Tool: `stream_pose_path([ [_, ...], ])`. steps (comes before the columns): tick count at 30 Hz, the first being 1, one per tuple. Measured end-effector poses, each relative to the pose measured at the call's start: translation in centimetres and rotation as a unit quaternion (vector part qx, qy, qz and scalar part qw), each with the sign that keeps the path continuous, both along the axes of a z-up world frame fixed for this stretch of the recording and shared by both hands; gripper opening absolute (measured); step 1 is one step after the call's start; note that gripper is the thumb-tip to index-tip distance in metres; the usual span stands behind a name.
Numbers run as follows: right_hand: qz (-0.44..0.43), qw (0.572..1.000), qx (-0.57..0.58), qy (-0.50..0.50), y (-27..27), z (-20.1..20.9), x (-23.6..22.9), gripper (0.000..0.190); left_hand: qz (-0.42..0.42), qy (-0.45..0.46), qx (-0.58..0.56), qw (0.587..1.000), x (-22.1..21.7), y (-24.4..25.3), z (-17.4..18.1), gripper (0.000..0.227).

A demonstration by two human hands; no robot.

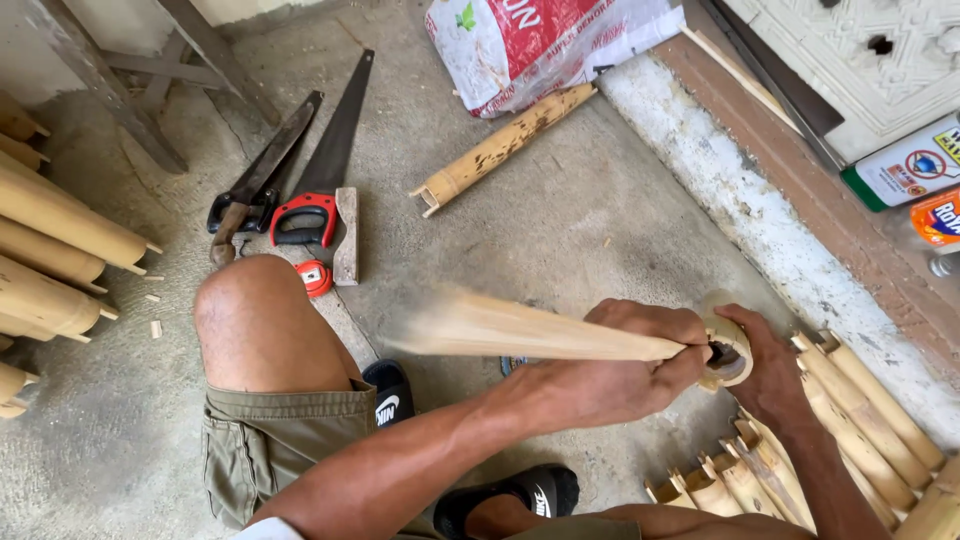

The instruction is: Applying a green adhesive or sealant to the ends and interiors of bamboo pieces using a stick applicator.

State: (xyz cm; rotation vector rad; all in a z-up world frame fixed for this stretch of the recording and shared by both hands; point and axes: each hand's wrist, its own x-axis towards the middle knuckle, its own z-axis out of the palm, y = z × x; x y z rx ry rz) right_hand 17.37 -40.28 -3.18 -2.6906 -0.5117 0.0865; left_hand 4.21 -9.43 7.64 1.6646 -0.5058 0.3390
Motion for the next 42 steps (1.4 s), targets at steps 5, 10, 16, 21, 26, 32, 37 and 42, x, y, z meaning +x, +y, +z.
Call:
stream_pose_path([
  [5, 0.020, 0.997, 0.057, -0.039, -0.6, -0.2, 0.2, 0.074, -0.003, -0.052, -0.037, 0.998, 0.5, -1.8, -3.0, 0.010],
  [10, 0.007, 0.998, 0.059, -0.035, 0.5, 0.5, 0.1, 0.084, 0.038, -0.179, 0.047, 0.982, 0.3, -1.9, -3.5, 0.006],
  [16, 0.030, 0.998, 0.021, -0.057, 1.7, 0.6, 0.7, 0.080, 0.037, -0.091, 0.100, 0.990, -0.7, -0.4, -0.9, 0.008],
  [21, 0.047, 0.995, 0.019, -0.088, 1.2, 0.3, 0.5, 0.086, 0.068, -0.074, 0.012, 0.995, -1.9, 0.9, 2.0, 0.005],
  [26, 0.003, 0.998, -0.014, -0.054, 1.9, 0.0, 1.1, 0.086, 0.049, -0.069, 0.045, 0.995, -0.2, -1.4, -2.7, 0.011],
  [32, 0.005, 0.996, 0.047, -0.079, 1.4, 0.0, 1.4, 0.083, 0.054, -0.166, 0.037, 0.984, -2.9, 0.7, 0.8, 0.013],
  [37, 0.021, 0.994, 0.045, -0.095, 1.9, 0.1, 2.5, 0.082, 0.062, -0.153, 0.066, 0.984, -2.0, 0.5, -1.8, 0.011],
  [42, 0.007, 0.995, 0.051, -0.080, 2.8, 1.0, 1.5, 0.082, 0.105, -0.195, 0.074, 0.972, -4.3, 1.5, 2.5, 0.009],
])
